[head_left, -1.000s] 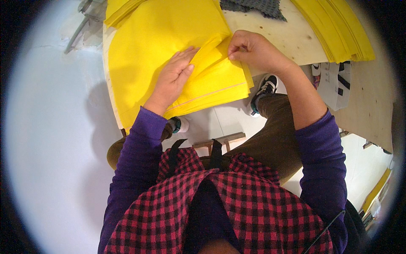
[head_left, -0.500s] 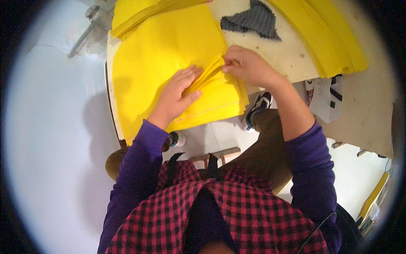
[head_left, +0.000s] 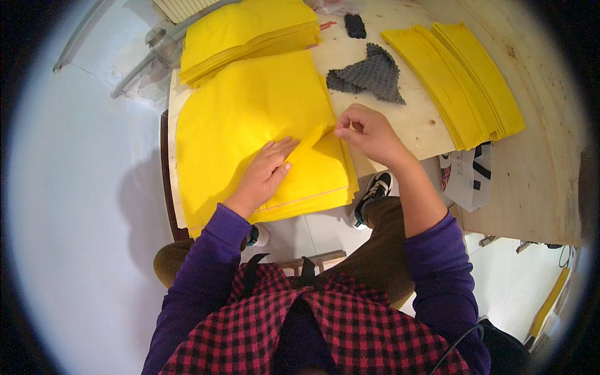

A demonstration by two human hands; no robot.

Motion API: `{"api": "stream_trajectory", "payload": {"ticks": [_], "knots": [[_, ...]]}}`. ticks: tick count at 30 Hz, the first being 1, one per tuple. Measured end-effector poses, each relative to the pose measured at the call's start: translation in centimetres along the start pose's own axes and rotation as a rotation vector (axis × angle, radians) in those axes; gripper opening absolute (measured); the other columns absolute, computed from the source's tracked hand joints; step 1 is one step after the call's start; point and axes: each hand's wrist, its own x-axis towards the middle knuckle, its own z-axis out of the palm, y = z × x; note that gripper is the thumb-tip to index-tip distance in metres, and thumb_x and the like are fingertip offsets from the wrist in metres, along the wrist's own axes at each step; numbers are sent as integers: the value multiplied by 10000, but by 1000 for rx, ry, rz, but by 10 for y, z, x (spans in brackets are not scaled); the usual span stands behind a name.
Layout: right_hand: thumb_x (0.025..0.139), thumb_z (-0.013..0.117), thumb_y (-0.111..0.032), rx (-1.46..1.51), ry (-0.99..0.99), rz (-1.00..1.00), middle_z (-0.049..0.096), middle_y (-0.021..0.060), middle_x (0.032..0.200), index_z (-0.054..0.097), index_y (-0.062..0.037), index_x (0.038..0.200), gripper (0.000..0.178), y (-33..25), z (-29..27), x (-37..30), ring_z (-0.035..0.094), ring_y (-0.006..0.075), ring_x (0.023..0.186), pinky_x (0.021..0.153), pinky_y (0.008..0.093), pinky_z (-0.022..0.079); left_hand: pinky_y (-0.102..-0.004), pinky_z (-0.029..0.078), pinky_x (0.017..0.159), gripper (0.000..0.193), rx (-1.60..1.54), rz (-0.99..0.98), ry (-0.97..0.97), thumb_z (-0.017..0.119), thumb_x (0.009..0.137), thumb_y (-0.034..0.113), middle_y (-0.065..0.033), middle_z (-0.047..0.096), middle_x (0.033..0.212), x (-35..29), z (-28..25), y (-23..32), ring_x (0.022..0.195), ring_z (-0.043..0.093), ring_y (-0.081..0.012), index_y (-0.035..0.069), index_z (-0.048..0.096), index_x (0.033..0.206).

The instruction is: The person folds yellow fabric sheets on a wooden table, aligning edges and pressing creases by hand. They repeatedly fold, unfold, and restack the sheets, maintaining a neat pile throughout the process.

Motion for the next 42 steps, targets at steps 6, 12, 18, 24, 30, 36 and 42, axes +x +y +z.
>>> {"api": "stream_trajectory", "payload": {"ticks": [6,12,18,24,30,36,42], "knots": [[698,750,-71,-74,-208,-210,556,52,832,639,-40,825,172,18,9,-14,545,193,779,683,294,449,-449,259,1115,395,-31,1,5,442,955,193,-152,508,1347,1,-3,1,1315,408,-319,5,493,1297],[693,732,-53,-85,-166,-187,576,89,834,648,-40,796,134,28,21,-11,574,245,842,739,318,468,-446,268,1108,390,-26,17,36,443,960,205,-151,509,1347,1,0,1,1314,411,-315,11,497,1294],[762,684,-79,-64,-173,-144,570,93,816,627,-8,812,104,27,18,-9,566,242,794,719,319,458,-437,273,1105,390,-15,3,44,448,963,227,-136,518,1343,-1,3,-4,1312,416,-311,19,508,1287],[803,657,-80,-88,-156,-123,551,90,807,604,7,846,110,18,18,-9,544,202,766,704,294,444,-437,273,1106,394,-25,16,40,446,962,236,-133,524,1337,0,2,-2,1311,417,-316,22,511,1286],[829,640,-64,-70,-164,-167,545,74,804,594,8,870,95,17,19,-2,533,179,753,698,280,439,-440,270,1107,410,-14,25,28,442,965,265,-129,524,1339,0,2,-5,1313,413,-317,27,507,1293],[841,637,-60,-63,-178,-146,537,63,806,579,12,879,101,11,18,4,520,153,753,702,265,433,-441,266,1110,423,-19,29,16,438,969,285,-130,515,1349,1,1,-2,1320,404,-318,33,504,1302],[839,631,-67,-41,-166,-146,534,62,796,576,10,872,100,6,17,6,521,152,755,701,265,434,-443,260,1113,426,-32,21,13,439,971,295,-135,512,1351,0,1,-2,1321,402,-317,29,509,1297]]}}
